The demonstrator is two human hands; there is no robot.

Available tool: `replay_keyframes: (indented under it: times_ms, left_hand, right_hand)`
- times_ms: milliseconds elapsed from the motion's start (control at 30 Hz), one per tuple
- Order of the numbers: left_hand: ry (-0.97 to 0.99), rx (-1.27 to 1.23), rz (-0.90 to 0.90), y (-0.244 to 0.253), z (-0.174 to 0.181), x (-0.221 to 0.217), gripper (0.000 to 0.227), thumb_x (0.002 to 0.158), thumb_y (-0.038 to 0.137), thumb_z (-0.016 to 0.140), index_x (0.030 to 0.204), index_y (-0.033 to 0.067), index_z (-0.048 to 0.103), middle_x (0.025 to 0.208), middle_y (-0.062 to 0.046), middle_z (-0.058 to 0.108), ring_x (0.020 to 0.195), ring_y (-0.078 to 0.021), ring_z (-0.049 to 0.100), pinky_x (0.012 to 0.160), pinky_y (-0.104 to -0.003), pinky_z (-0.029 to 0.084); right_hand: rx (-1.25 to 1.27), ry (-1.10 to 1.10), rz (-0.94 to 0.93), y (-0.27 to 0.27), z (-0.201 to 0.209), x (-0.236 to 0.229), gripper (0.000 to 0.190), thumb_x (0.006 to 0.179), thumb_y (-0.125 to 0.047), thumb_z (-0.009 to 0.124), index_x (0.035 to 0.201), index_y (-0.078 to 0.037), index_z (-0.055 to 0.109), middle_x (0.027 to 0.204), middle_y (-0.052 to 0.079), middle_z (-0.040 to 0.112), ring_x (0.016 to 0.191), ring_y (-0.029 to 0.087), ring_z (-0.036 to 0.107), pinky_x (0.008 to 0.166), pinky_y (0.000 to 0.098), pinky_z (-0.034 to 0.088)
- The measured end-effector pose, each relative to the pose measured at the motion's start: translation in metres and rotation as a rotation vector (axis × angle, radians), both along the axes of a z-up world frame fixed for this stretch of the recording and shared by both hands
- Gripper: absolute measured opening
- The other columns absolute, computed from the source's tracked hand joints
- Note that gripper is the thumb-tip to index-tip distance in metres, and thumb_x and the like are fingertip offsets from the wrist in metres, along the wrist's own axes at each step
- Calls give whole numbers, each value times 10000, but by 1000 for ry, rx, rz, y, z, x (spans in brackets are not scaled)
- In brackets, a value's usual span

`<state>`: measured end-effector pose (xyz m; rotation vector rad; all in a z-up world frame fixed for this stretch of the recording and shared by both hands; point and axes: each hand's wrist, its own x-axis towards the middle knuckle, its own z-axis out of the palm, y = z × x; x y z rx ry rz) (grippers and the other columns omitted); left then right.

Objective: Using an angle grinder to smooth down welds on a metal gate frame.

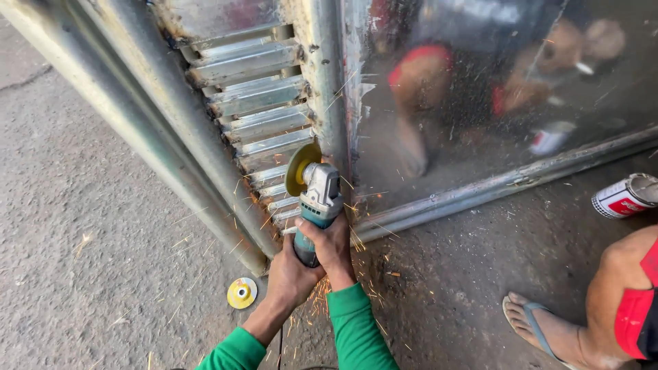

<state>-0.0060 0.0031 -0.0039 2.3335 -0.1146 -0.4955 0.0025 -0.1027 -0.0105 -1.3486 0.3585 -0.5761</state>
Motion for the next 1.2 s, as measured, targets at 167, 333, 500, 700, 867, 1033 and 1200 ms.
replay_keyframes:
  times_ms: [167,333,500,700,867,1033,1200]
  left_hand:
    - [25,-72,20,6,6,0,722,653,329,832,1264,98,526,1059,-252,739,1069,-458,712,893,-563,559]
    - [-13,-102,36,2,26,4,700,654,311,830,1258,100,546,1055,-255,741,1070,-452,714,905,-551,561]
    - [-29,-73,32,2,14,10,734,632,353,827,1257,119,523,1057,-247,738,1071,-447,705,893,-583,544]
    - [-12,-61,39,3,15,2,719,630,343,827,1247,123,530,1050,-249,739,1071,-446,709,898,-571,546]
    - [-1,-26,28,7,9,4,711,623,346,826,1231,124,532,1045,-248,739,1067,-446,707,898,-575,545]
    - [-8,-30,32,8,11,10,696,629,372,825,1212,131,532,1059,-234,741,1083,-433,704,906,-573,542]
    - [-15,-63,44,9,17,12,725,623,356,835,1230,103,530,1065,-257,736,1088,-447,697,902,-578,541]
  right_hand:
    - [8,25,42,-1,-22,11,640,689,-356,898,1149,-12,616,944,111,641,915,228,639,854,458,503]
    - [4,26,19,-3,-28,20,633,671,-326,902,1153,-14,635,948,109,656,930,223,639,866,453,505]
    - [-28,-14,16,-1,5,15,650,671,-328,893,1179,-18,631,966,115,657,949,233,647,889,470,500]
    - [-11,73,19,4,-17,13,669,668,-387,897,1181,-53,627,975,140,686,979,274,690,884,506,504]
    - [10,73,28,9,-11,9,689,667,-380,901,1202,-53,614,1002,122,663,1005,263,659,929,505,497]
    - [-8,45,5,5,4,11,649,666,-357,894,1167,-50,618,946,105,653,934,234,650,871,477,499]
    - [-16,11,10,5,17,9,607,678,-345,894,1134,-50,625,923,101,639,920,230,648,859,474,506]
